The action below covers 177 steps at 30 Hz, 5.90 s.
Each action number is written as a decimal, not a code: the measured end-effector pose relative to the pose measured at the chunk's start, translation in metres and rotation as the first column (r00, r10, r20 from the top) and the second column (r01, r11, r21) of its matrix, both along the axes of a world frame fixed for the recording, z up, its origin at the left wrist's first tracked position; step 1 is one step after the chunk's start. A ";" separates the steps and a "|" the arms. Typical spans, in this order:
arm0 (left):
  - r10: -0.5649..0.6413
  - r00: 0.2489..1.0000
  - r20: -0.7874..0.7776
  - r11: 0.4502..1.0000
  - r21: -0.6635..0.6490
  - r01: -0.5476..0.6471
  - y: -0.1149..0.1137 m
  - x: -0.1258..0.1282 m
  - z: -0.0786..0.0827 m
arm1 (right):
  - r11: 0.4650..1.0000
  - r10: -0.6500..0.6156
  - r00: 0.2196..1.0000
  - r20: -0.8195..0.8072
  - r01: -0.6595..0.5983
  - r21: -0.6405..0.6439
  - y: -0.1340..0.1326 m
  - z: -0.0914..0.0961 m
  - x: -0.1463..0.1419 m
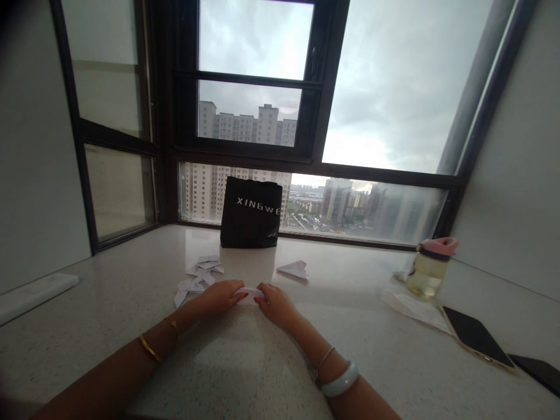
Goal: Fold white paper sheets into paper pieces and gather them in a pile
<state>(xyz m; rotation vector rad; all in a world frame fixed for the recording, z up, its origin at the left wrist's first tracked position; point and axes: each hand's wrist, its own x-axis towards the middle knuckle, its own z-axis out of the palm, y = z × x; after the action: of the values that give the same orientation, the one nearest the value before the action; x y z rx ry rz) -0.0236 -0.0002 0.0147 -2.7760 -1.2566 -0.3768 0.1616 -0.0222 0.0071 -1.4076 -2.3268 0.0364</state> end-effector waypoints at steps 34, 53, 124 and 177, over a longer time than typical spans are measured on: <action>-0.006 1.000 0.006 1.000 0.016 0.006 0.002 0.000 -0.002 | 1.000 0.010 1.000 -0.002 -0.010 0.013 0.001 0.000 0.000; -0.080 0.995 0.058 0.992 0.107 0.073 -0.005 0.001 0.008 | 0.989 -0.101 0.995 0.002 0.100 0.110 0.001 0.004 0.000; 0.247 0.708 0.662 0.960 -0.268 -0.084 0.040 -0.029 0.005 | 0.766 -0.618 0.778 0.113 0.563 0.311 0.036 0.000 0.084; 0.535 0.845 -0.010 0.834 -0.153 -0.530 0.041 -0.073 0.021 | 0.865 -0.056 0.748 -0.661 -0.294 -0.406 0.006 -0.011 -0.005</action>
<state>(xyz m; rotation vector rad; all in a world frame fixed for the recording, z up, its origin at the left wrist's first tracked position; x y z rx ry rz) -0.0963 0.0408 0.0356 -2.3719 -2.0587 -0.2896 0.1562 -0.0158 -0.0037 -1.1604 -1.8391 1.0662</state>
